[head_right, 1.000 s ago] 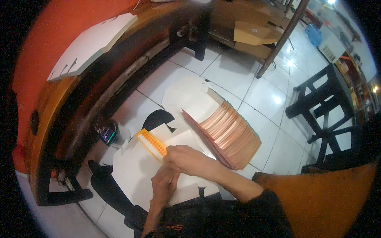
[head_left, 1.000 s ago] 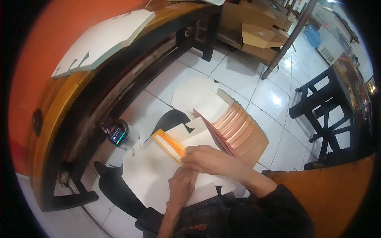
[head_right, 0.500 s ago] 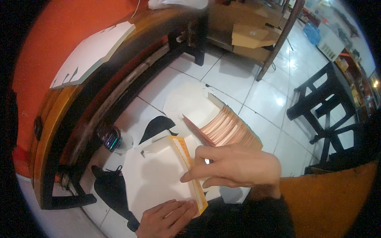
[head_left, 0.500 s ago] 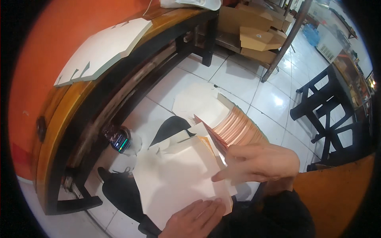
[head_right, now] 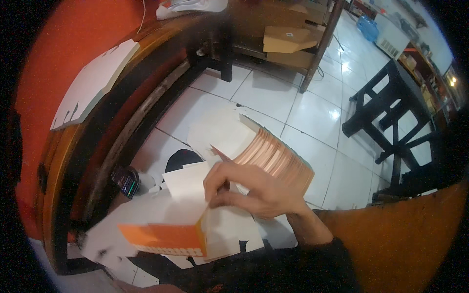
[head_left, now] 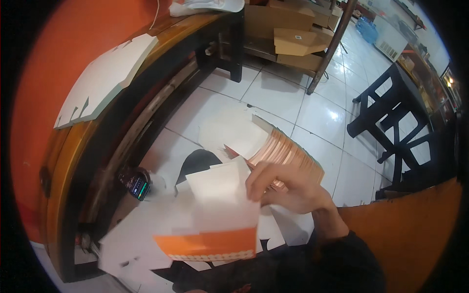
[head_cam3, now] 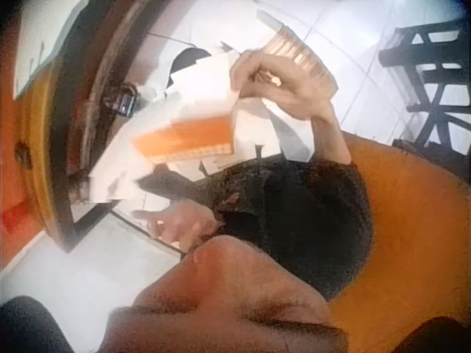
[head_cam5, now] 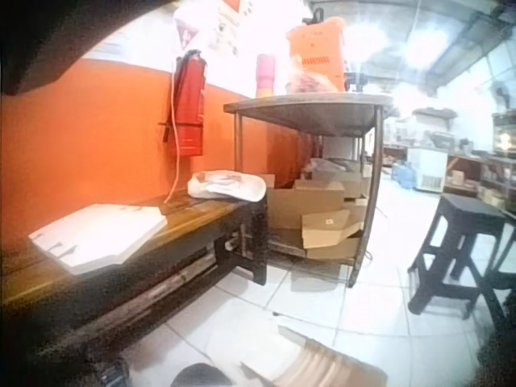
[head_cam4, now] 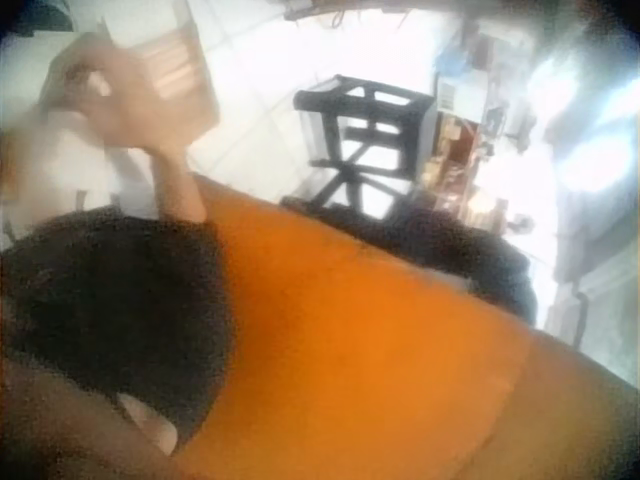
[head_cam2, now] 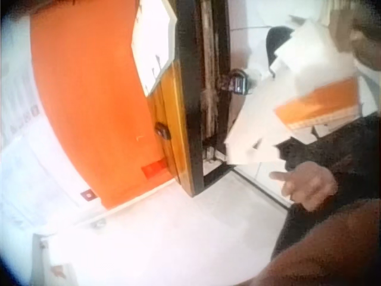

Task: The person is manually folding and assembling food cardboard boxes.

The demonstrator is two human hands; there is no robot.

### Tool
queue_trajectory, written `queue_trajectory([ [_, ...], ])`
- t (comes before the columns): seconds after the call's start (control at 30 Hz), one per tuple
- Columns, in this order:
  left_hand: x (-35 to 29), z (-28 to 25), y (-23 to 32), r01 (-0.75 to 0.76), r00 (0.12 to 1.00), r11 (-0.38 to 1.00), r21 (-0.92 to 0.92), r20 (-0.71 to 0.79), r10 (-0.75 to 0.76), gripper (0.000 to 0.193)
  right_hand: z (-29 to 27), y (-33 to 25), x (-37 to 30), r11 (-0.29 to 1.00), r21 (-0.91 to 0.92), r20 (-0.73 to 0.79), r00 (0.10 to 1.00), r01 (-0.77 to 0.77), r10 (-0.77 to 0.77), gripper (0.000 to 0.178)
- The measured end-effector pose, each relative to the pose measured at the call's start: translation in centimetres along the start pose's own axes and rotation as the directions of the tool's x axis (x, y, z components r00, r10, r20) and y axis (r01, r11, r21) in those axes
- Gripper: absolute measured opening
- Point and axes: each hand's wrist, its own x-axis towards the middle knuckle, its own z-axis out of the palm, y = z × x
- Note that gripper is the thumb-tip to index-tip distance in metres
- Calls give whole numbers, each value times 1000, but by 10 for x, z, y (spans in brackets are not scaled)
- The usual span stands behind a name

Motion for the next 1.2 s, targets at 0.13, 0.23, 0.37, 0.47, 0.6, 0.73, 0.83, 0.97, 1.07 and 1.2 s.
queue_trajectory([
  [0.13, -10, 4, 5, 248, 956, 968, 30, 157, -250, 24, -14, -8, -4, 936, 331, -439, 898, 120, 40, 12],
  [0.23, -30, 10, 14, 403, 862, 914, 48, 316, -397, 23, -24, -4, -13, 992, 108, -608, 794, 58, 19, 17],
  [0.37, -46, 17, 16, 507, 793, 858, 81, 346, -501, 21, -31, 51, -25, 985, 72, -579, 798, -156, 169, 18],
  [0.47, -51, 19, 14, 569, 755, 815, 108, 324, -570, 18, -36, 116, -41, 969, 33, -527, 819, -246, 226, 16],
  [0.6, -58, 20, 9, 585, 760, 803, 115, 269, -592, 21, -34, 176, -60, 933, -44, -528, 801, -358, 283, 15],
  [0.73, -60, 24, 11, 657, 707, 747, 104, 259, -658, 25, -21, 203, -45, 865, -262, -494, 829, -428, 261, 16],
  [0.83, -58, 25, 9, 624, 723, 772, 117, 287, -628, 28, -22, 201, -18, 851, -448, -405, 911, -275, 81, 16],
  [0.97, -51, 30, 12, 611, 720, 783, 115, 330, -610, 26, -27, 207, -9, 827, -459, -342, 924, -325, 174, 14],
  [1.07, -55, 35, 11, 610, 725, 788, 86, 342, -599, 26, -31, 234, -24, 691, -613, -285, 923, -384, 260, 13],
  [1.2, -62, 38, 19, 638, 689, 758, 134, 341, -640, 28, -26, 265, -46, 451, -825, -301, 941, -340, 158, 17],
])
